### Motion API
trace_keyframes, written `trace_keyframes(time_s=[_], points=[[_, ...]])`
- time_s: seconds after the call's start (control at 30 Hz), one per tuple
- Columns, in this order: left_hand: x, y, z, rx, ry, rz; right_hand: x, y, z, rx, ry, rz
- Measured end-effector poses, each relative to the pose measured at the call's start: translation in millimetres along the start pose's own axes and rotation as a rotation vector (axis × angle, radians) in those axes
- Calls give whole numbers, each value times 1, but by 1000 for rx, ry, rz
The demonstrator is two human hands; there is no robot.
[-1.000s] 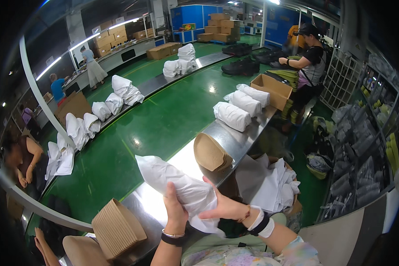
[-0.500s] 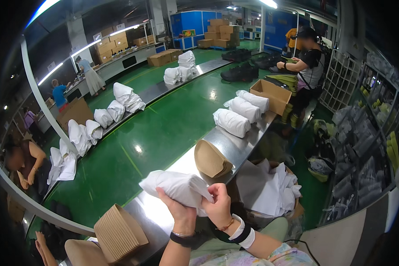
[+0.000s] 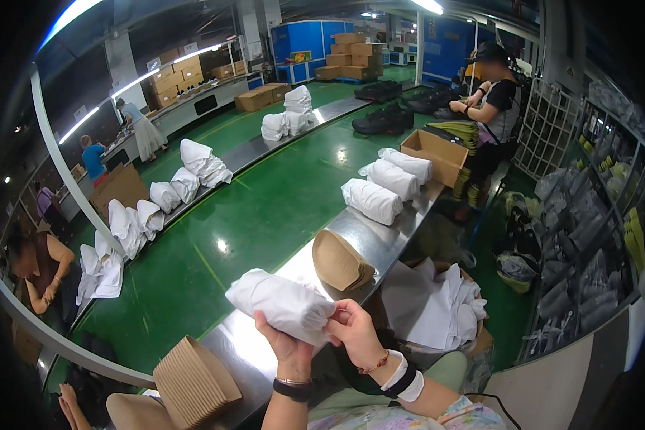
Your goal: Wrapping black shoes in protective paper and arranging them for packaging.
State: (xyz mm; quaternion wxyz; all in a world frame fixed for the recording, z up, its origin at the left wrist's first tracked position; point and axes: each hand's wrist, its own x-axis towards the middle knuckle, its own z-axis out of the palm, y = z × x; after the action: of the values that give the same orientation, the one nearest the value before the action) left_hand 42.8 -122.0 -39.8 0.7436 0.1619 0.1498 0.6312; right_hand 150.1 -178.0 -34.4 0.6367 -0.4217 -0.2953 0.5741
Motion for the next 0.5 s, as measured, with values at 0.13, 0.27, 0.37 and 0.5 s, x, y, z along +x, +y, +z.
trace_keyframes(time_s=[0.13, 0.27, 0.37, 0.5], points=[[-3, -5, 0, 70, -50, 59, -4, -8, 1, 548, -70, 101], [-11, -7, -9, 152, -168, -31, -3, -5, 1, 810, -105, 282], [-18, -4, -8, 283, -291, -100, 4, 3, -13, 790, -89, 297], [-18, 7, -16, 439, -391, -129, 2, -1, -20, 759, -117, 278]])
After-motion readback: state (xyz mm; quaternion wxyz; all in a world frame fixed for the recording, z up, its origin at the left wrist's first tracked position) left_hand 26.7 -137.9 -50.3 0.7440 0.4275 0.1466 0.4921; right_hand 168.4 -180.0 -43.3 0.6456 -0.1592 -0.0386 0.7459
